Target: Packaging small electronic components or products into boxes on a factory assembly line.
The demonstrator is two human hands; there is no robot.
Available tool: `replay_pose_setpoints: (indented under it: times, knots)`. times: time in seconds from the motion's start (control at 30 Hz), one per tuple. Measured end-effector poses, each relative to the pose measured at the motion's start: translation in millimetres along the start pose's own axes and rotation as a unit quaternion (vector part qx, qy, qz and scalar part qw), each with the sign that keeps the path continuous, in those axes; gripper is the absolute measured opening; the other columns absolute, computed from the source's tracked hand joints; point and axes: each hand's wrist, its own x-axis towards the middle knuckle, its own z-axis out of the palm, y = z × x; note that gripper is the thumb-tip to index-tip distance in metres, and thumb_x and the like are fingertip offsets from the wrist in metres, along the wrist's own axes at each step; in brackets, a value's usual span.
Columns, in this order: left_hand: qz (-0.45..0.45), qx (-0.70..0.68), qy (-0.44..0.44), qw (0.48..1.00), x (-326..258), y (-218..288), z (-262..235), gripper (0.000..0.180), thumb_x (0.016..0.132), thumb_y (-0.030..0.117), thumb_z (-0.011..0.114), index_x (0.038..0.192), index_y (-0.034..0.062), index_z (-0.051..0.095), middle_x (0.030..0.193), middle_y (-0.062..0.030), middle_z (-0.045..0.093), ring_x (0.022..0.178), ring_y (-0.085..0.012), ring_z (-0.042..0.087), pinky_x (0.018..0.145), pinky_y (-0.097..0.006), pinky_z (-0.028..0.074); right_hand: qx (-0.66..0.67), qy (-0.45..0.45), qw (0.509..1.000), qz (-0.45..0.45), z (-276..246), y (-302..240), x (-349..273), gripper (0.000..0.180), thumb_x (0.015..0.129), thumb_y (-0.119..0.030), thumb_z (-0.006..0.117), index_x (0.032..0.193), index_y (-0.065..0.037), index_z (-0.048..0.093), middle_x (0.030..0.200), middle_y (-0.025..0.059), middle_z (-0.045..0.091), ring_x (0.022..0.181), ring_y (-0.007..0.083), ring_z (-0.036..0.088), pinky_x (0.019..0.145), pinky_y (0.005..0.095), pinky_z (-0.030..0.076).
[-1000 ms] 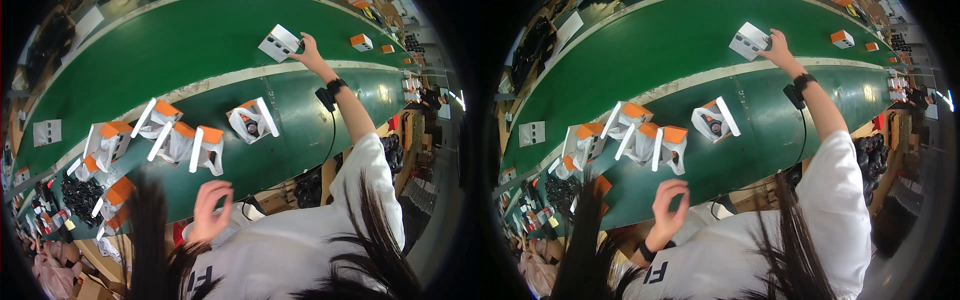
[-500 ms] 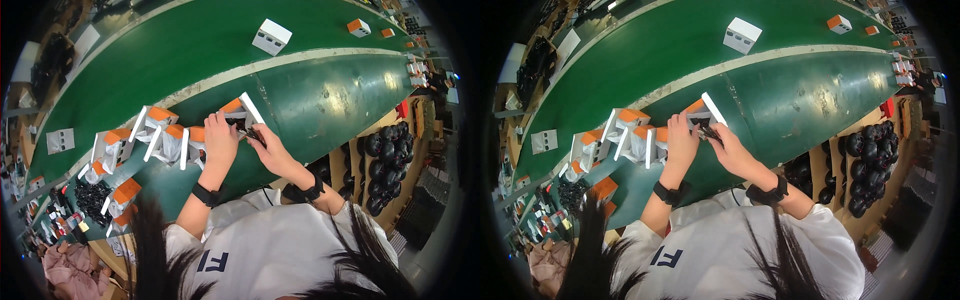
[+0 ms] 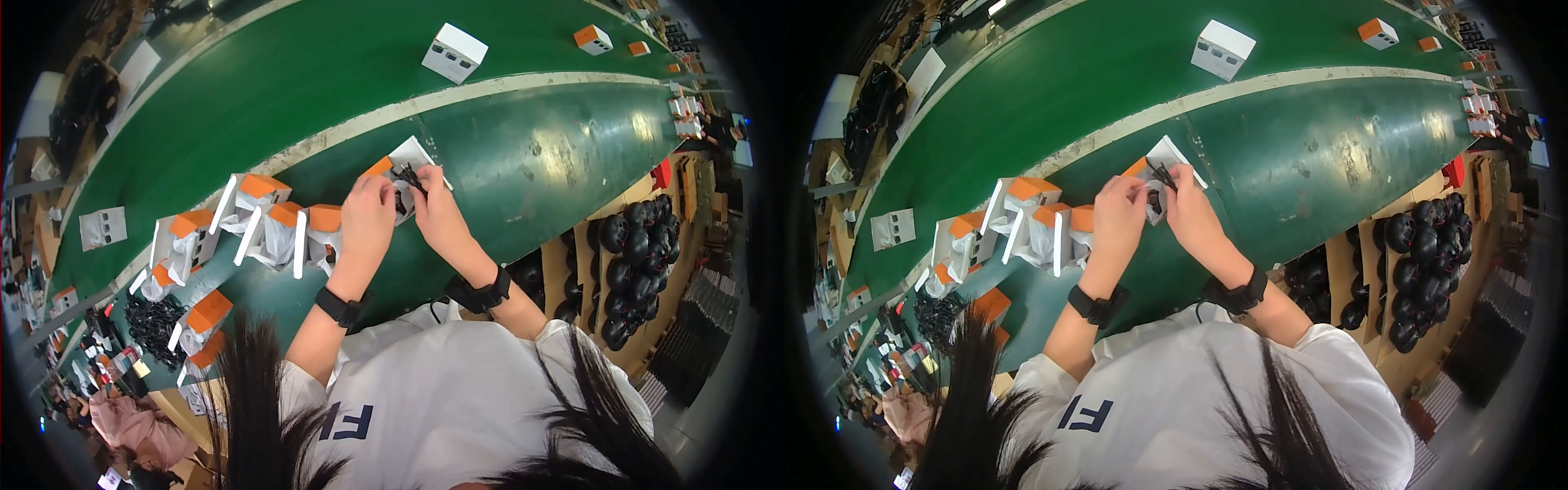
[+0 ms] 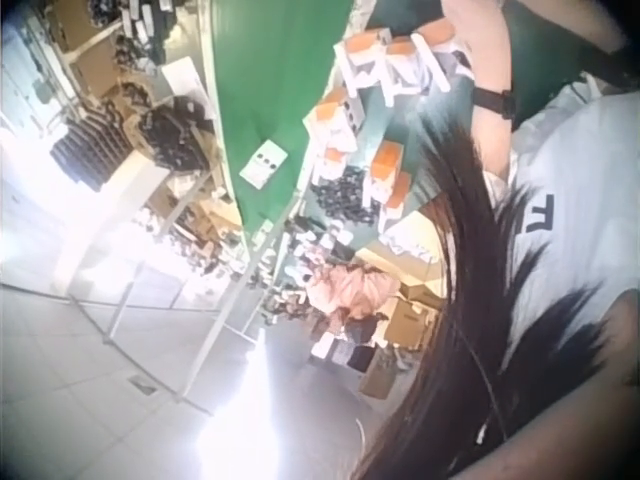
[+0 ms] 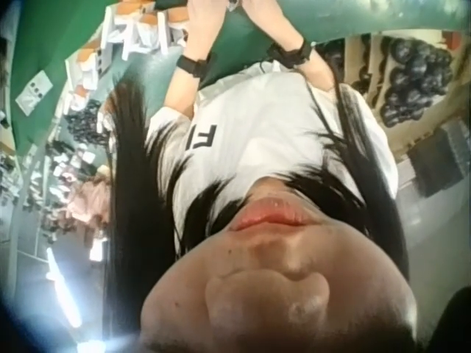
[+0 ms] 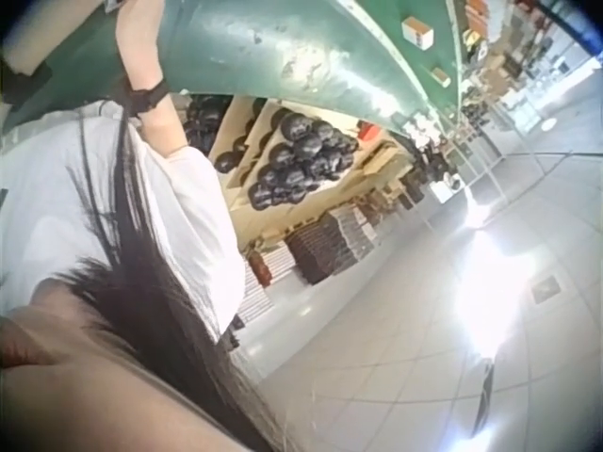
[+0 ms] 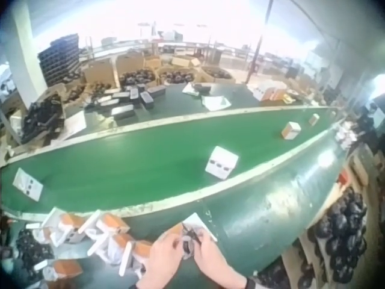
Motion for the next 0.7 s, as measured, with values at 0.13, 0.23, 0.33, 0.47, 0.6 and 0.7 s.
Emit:
replay_pose_setpoints:
  times: [0.13, 0.23, 0.33, 0.47, 0.6, 0.7]
  knots:
    - [0.022, -0.047, -0.010, 0.999, -2.0, -13.1, 19.1, 0.009, 0.076, 0.001, 0.060, 0.083, -0.0046, 0.061, 0.082, -0.0167, 0.062, 0.073, -0.0287, 0.061, 0.067, -0.034, 0.048, 0.024, 0.009, 1.000, -0.006, -6.4, -4.3, 7.9, 0.025, 0.084, -0.002, 0.056, 0.108, 0.001, 0.048, 0.094, 0.0192, 0.061, 0.076, 0.0295, 0.063, 0.066, 0.0322, 0.047]
    - [0.076, -0.020, -0.001, 0.997, -3.3, -17.1, 23.4, 0.012, 0.077, 0.000, 0.056, 0.087, -0.0038, 0.061, 0.088, -0.0173, 0.062, 0.083, -0.0318, 0.059, 0.073, -0.038, 0.045, -0.027, 0.036, 0.998, -0.031, -5.2, -1.7, 5.2, 0.015, 0.080, -0.006, 0.062, 0.093, 0.000, 0.058, 0.087, 0.0131, 0.062, 0.071, 0.0271, 0.063, 0.062, 0.0312, 0.048]
    - [0.127, 0.061, -0.031, 0.990, -7.7, -13.2, 15.0, 0.015, 0.078, 0.001, 0.053, 0.091, -0.0031, 0.061, 0.095, -0.0170, 0.062, 0.092, -0.0321, 0.056, 0.082, -0.041, 0.039, -0.104, 0.096, 0.987, -0.070, -2.5, -6.0, 2.5, 0.011, 0.074, -0.013, 0.065, 0.081, -0.005, 0.063, 0.079, 0.0084, 0.060, 0.069, 0.0275, 0.061, 0.057, 0.0343, 0.048]
    - [0.139, 0.143, -0.062, 0.978, -20.8, -8.8, 5.8, 0.019, 0.080, 0.004, 0.053, 0.097, -0.0016, 0.060, 0.102, -0.0146, 0.062, 0.096, -0.0279, 0.055, 0.089, -0.040, 0.032, -0.201, 0.056, 0.967, -0.143, -2.9, -2.7, 8.0, 0.011, 0.070, -0.010, 0.065, 0.081, -0.005, 0.064, 0.076, 0.0073, 0.056, 0.066, 0.0284, 0.059, 0.057, 0.0359, 0.047]
    - [0.106, 0.061, -0.050, 0.991, -23.6, -20.0, 10.6, 0.023, 0.080, 0.003, 0.052, 0.102, -0.0011, 0.058, 0.105, -0.0146, 0.060, 0.094, -0.0287, 0.055, 0.088, -0.040, 0.034, -0.215, 0.036, 0.965, -0.146, 4.0, -5.8, 21.7, 0.004, 0.070, -0.008, 0.062, 0.071, -0.004, 0.063, 0.076, 0.0090, 0.056, 0.067, 0.0296, 0.059, 0.058, 0.0379, 0.047]
    - [0.137, 0.045, -0.030, 0.989, -18.5, -20.6, 10.3, 0.025, 0.080, 0.001, 0.053, 0.104, -0.0002, 0.055, 0.101, -0.0140, 0.061, 0.094, -0.0285, 0.055, 0.088, -0.041, 0.035, -0.194, 0.041, 0.967, -0.161, 7.8, -4.6, 32.0, 0.004, 0.070, -0.008, 0.061, 0.070, -0.004, 0.062, 0.076, 0.0101, 0.056, 0.068, 0.0290, 0.060, 0.058, 0.0382, 0.047]
